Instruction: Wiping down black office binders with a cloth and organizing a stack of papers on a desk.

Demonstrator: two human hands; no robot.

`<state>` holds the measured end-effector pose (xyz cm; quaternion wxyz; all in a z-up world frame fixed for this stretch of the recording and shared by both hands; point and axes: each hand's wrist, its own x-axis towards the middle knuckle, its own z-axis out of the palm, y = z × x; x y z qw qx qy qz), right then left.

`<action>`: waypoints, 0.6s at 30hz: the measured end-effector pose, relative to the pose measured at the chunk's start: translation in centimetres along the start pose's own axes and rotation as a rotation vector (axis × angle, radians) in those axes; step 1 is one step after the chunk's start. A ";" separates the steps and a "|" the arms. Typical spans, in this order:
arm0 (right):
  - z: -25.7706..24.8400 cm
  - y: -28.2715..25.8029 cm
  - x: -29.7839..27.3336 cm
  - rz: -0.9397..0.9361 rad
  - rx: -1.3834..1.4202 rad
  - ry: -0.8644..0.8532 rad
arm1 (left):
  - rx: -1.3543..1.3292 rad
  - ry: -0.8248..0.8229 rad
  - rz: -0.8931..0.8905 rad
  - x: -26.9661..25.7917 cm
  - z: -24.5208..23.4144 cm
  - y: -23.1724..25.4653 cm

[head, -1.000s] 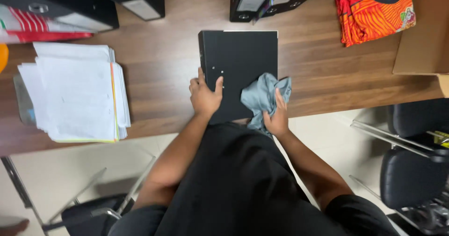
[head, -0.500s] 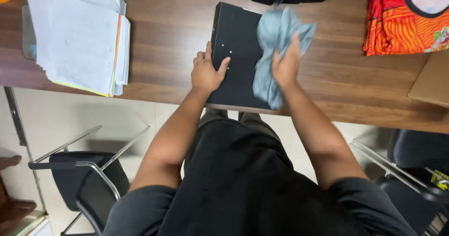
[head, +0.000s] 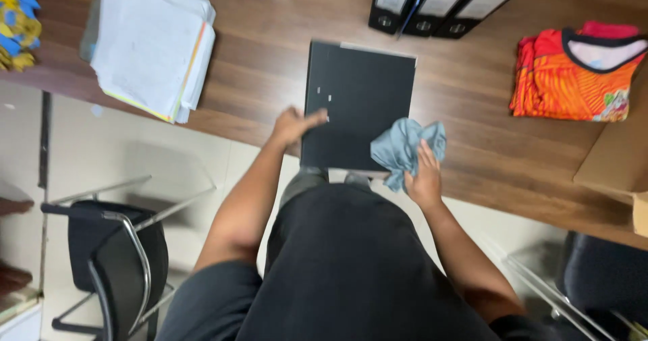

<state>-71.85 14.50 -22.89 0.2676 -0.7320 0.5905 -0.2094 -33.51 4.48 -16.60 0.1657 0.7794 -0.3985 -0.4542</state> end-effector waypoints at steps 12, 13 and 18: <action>-2.0 4.8 2.4 0.465 0.838 0.414 | -0.075 0.206 0.258 -12.2 -6.4 11.4; -4.1 3.7 4.0 0.448 0.841 0.413 | -0.081 0.219 0.265 -13.6 -7.6 13.3; -13.0 -4.2 9.0 -0.009 1.142 0.593 | 0.489 0.260 0.612 -17.5 -10.2 17.0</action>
